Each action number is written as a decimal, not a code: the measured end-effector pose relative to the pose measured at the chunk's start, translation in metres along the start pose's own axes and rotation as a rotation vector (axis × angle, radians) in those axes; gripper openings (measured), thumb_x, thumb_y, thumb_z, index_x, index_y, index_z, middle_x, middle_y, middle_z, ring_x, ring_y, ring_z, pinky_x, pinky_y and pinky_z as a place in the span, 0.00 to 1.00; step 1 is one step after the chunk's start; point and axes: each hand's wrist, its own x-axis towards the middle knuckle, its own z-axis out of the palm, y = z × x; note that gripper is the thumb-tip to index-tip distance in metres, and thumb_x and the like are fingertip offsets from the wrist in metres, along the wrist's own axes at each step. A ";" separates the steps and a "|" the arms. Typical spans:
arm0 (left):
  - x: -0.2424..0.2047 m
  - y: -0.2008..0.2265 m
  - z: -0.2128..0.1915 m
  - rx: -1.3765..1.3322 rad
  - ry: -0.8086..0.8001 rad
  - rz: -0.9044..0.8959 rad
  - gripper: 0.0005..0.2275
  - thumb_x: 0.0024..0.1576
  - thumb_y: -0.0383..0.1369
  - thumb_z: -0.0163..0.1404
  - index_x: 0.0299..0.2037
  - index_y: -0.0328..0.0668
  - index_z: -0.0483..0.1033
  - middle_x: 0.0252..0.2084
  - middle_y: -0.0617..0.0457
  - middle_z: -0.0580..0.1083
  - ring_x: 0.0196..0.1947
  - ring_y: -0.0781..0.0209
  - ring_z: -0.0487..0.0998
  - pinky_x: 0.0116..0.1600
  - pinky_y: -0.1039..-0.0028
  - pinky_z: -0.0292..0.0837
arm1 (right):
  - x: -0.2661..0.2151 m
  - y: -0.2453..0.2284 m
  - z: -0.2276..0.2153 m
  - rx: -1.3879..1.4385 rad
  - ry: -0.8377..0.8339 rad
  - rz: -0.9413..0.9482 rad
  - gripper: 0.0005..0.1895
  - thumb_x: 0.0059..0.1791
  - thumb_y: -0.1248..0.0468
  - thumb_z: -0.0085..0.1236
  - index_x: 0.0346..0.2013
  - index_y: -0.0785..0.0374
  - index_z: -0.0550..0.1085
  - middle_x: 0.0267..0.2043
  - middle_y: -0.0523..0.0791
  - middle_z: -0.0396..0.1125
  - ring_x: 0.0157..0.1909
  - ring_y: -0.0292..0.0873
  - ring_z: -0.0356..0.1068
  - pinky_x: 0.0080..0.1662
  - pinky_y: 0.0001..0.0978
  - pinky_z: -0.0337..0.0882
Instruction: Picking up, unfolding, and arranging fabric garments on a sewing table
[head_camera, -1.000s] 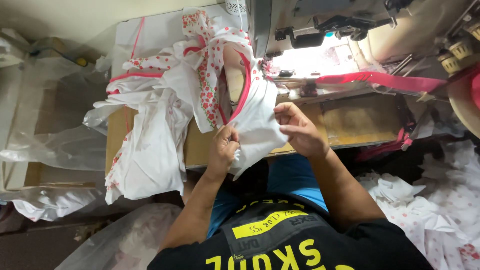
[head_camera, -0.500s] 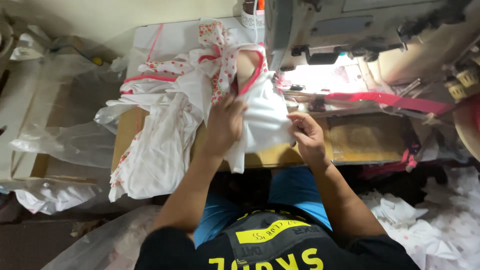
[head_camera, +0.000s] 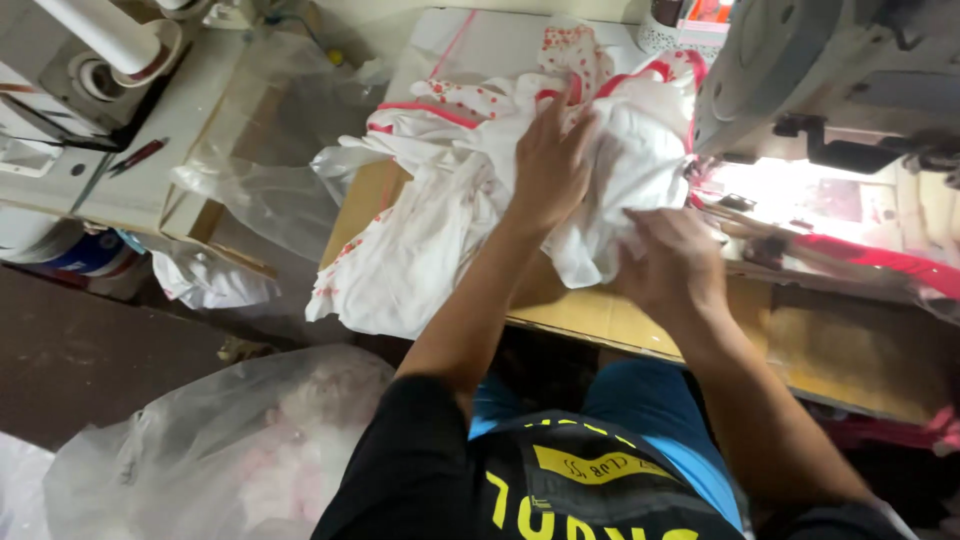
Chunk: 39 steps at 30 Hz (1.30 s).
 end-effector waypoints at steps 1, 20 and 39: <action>-0.014 -0.007 -0.014 -0.102 0.033 -0.003 0.22 0.54 0.31 0.51 0.60 0.62 0.70 0.65 0.46 0.64 0.63 0.39 0.69 0.57 0.47 0.72 | 0.012 -0.010 0.006 0.086 -0.097 -0.092 0.17 0.46 0.61 0.60 0.49 0.61 0.79 0.42 0.49 0.73 0.46 0.56 0.72 0.48 0.51 0.71; -0.107 -0.095 -0.167 -1.075 -0.052 -0.505 0.15 0.36 0.24 0.46 0.36 0.35 0.72 0.30 0.52 0.65 0.31 0.59 0.68 0.32 0.72 0.61 | 0.082 -0.119 0.087 0.416 -0.127 0.118 0.40 0.43 0.58 0.67 0.66 0.68 0.66 0.62 0.61 0.62 0.59 0.69 0.67 0.53 0.57 0.73; 0.006 0.019 -0.177 -0.739 -0.130 0.109 0.06 0.54 0.19 0.54 0.39 0.36 0.73 0.40 0.43 0.74 0.45 0.45 0.80 0.55 0.57 0.76 | -0.084 -0.039 -0.013 1.518 -0.779 0.463 0.05 0.47 0.71 0.67 0.34 0.60 0.78 0.28 0.39 0.74 0.29 0.30 0.68 0.32 0.20 0.66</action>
